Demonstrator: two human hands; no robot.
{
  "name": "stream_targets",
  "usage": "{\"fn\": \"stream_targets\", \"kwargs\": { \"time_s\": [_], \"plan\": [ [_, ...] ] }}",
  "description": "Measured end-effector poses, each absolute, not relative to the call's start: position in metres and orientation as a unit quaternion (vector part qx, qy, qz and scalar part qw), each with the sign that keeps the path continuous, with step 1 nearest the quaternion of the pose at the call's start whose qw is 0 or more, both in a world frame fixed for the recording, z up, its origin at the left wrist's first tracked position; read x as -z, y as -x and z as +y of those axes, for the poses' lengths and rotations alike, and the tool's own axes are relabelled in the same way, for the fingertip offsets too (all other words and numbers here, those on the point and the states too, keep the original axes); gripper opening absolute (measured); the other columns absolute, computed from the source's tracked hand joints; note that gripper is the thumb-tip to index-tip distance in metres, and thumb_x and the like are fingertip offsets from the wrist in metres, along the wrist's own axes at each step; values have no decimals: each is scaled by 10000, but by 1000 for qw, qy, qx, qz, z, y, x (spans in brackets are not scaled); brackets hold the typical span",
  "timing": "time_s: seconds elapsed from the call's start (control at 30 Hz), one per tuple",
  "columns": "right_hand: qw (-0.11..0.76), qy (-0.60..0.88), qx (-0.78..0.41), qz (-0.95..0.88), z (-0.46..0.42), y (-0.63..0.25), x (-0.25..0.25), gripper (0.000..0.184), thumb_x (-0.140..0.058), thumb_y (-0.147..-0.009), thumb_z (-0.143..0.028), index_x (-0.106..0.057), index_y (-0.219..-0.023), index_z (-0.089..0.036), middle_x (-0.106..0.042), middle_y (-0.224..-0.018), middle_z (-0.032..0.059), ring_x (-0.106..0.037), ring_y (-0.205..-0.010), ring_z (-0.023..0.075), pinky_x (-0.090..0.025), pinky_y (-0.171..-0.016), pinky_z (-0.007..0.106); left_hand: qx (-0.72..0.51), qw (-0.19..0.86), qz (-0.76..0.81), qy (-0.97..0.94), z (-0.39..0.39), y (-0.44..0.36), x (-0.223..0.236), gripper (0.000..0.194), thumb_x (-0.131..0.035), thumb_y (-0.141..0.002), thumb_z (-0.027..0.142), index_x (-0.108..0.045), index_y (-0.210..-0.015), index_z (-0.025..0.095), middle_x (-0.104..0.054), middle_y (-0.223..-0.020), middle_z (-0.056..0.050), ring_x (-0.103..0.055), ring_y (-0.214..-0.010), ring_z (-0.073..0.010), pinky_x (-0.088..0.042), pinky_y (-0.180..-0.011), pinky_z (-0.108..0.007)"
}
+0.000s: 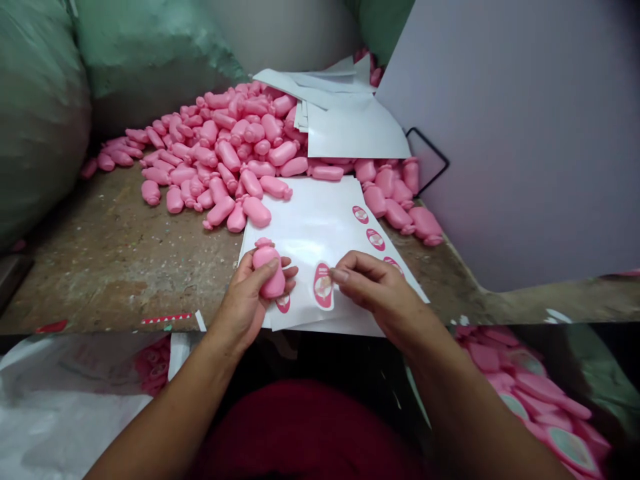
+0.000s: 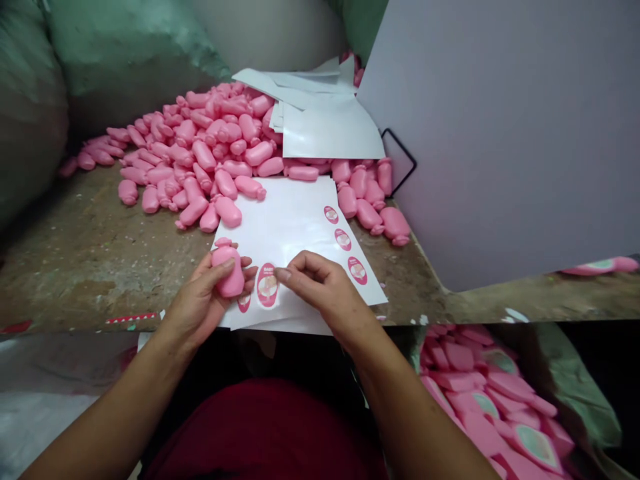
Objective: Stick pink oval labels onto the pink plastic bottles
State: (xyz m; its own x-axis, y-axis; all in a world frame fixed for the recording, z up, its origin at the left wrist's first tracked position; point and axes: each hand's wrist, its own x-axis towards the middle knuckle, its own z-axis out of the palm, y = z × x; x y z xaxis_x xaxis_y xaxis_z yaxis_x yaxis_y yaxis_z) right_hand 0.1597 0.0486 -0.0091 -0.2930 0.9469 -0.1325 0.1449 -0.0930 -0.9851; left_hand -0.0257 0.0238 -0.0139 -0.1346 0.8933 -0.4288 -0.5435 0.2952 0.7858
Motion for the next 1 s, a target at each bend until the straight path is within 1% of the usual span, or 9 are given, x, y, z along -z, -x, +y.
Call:
{"fn": "stream_targets", "kwargs": {
  "time_s": [0.07,0.13,0.2,0.27,0.4,0.53,0.77,0.9,1.0],
  "plan": [
    [364,471,-565,-571,47,-158,8,323,-693,-791,-469,-540,-663,-215,-418,-571,-67,-334,-537,98,-292,-532,264,-560,643,490,-179,21,23,9,288,-690,-845,210,-583,-1112,189,-716,-941,-57,-712,-815,-182,-552,-716,-280],
    [352,471,-554,-590,45,-155,5,315,-705,-776,-456,-551,-651,-211,-466,-586,-51,-377,-556,104,-312,-531,263,-553,670,466,-168,17,19,4,256,-651,-899,310,-606,-1115,181,-716,-941,-66,-703,-819,-176,-544,-707,-266],
    [337,469,-551,-601,42,-151,2,305,-700,-777,-450,-559,-653,-210,-521,-608,-32,-424,-577,114,-334,-526,259,-539,704,438,-150,12,14,-1,310,-598,-933,427,-628,-1115,178,-710,-918,-65,-696,-831,-174,-544,-723,-265],
    [336,461,-560,-601,39,-148,0,299,-687,-788,-452,-562,-661,-212,-553,-619,-23,-453,-586,120,-352,-522,254,-527,726,420,-139,9,9,-5,362,-540,-955,488,-636,-1122,181,-702,-887,-59,-694,-844,-176,-549,-749,-273],
    [344,454,-569,-593,37,-144,0,285,-677,-786,-437,-561,-656,-212,-554,-622,-24,-466,-588,120,-367,-535,255,-527,728,415,-143,5,3,-8,382,-473,-980,510,-637,-1106,189,-689,-868,-50,-689,-860,-174,-561,-767,-281],
    [342,462,-561,-596,38,-145,3,297,-668,-782,-449,-552,-650,-209,-525,-617,-28,-443,-588,118,-349,-530,256,-513,732,427,-139,4,3,-9,374,-485,-966,531,-629,-1108,216,-686,-961,-53,-679,-874,-176,-576,-747,-297],
    [340,468,-558,-595,37,-145,6,311,-669,-782,-470,-559,-661,-205,-533,-632,-23,-453,-606,125,-357,-552,264,-507,730,436,-139,3,2,-9,414,-406,-993,524,-617,-1182,223,-661,-1066,-69,-651,-885,-166,-569,-688,-268],
    [339,469,-556,-596,38,-145,7,317,-669,-784,-474,-553,-655,-209,-526,-624,-26,-447,-603,125,-353,-544,263,-504,731,436,-146,3,2,-8,417,-400,-998,518,-605,-1205,219,-666,-1094,-81,-657,-917,-173,-561,-667,-250],
    [336,469,-559,-595,39,-146,8,324,-672,-782,-486,-552,-660,-211,-532,-627,-27,-454,-602,127,-359,-547,266,-503,738,422,-154,3,3,-6,423,-455,-972,545,-596,-1202,220,-683,-1071,-86,-677,-930,-196,-575,-709,-287]
  ]
}}
